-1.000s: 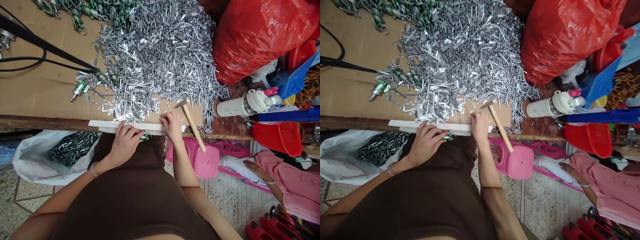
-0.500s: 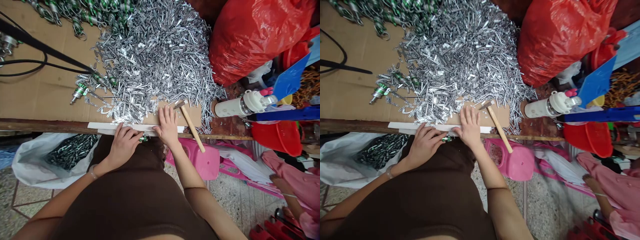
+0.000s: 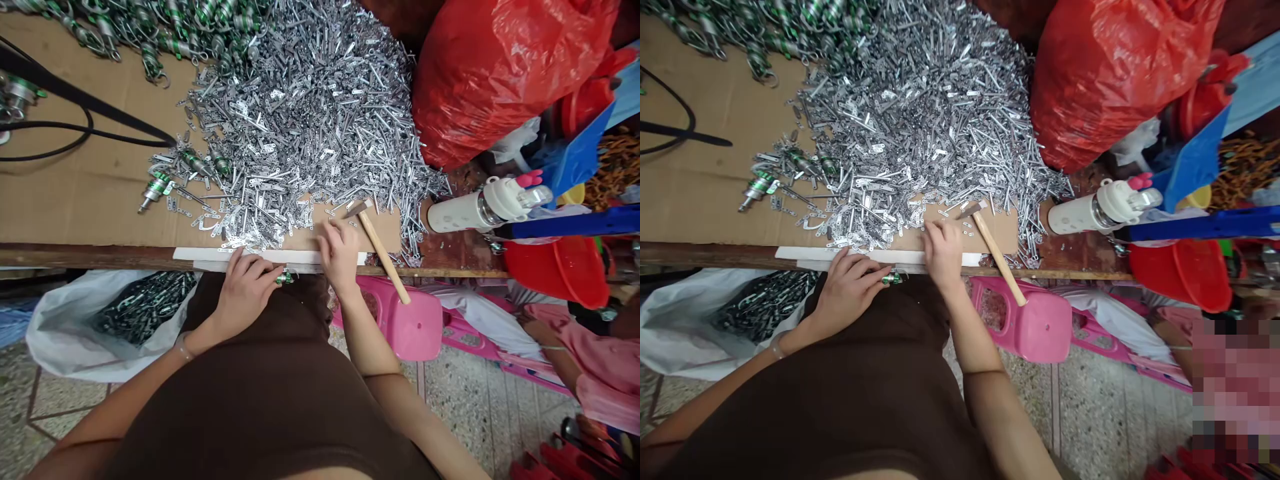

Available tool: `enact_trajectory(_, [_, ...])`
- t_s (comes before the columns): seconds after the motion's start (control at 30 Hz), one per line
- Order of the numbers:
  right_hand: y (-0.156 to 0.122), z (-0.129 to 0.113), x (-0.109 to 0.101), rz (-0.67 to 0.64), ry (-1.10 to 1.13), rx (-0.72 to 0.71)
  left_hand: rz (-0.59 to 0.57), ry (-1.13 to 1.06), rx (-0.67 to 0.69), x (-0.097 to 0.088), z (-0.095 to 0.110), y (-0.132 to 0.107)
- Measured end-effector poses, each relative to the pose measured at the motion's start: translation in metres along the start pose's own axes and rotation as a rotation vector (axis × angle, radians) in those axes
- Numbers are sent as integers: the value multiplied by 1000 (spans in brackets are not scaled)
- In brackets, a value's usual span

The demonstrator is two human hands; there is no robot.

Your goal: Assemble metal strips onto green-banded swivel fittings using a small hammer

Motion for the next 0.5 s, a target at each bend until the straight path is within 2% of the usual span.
enact_trajectory(0.17, [19,5,19,-53,148,4,13,-28,-19,0,-3,-1])
enact_trajectory(0.3, [20,6,15,-44,138,-15,59,-93,-23,-3,-6,-3])
enact_trajectory(0.43, [26,-2,21,-145,110,-84,111,-146,-32,-6,-10,-5])
enact_trajectory(0.5, [27,1,18,-148,132,-51,130,-159,-29,-7,-11,-6])
Point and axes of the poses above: each hand's wrist, its own y-axis towards the middle knuckle, its own x-axis out of the palm, z = x × y, the point moved 10 cm from there along y, towards the middle knuckle, and after that the axes turned 13 degrees about -x, right-handed, at the moved point
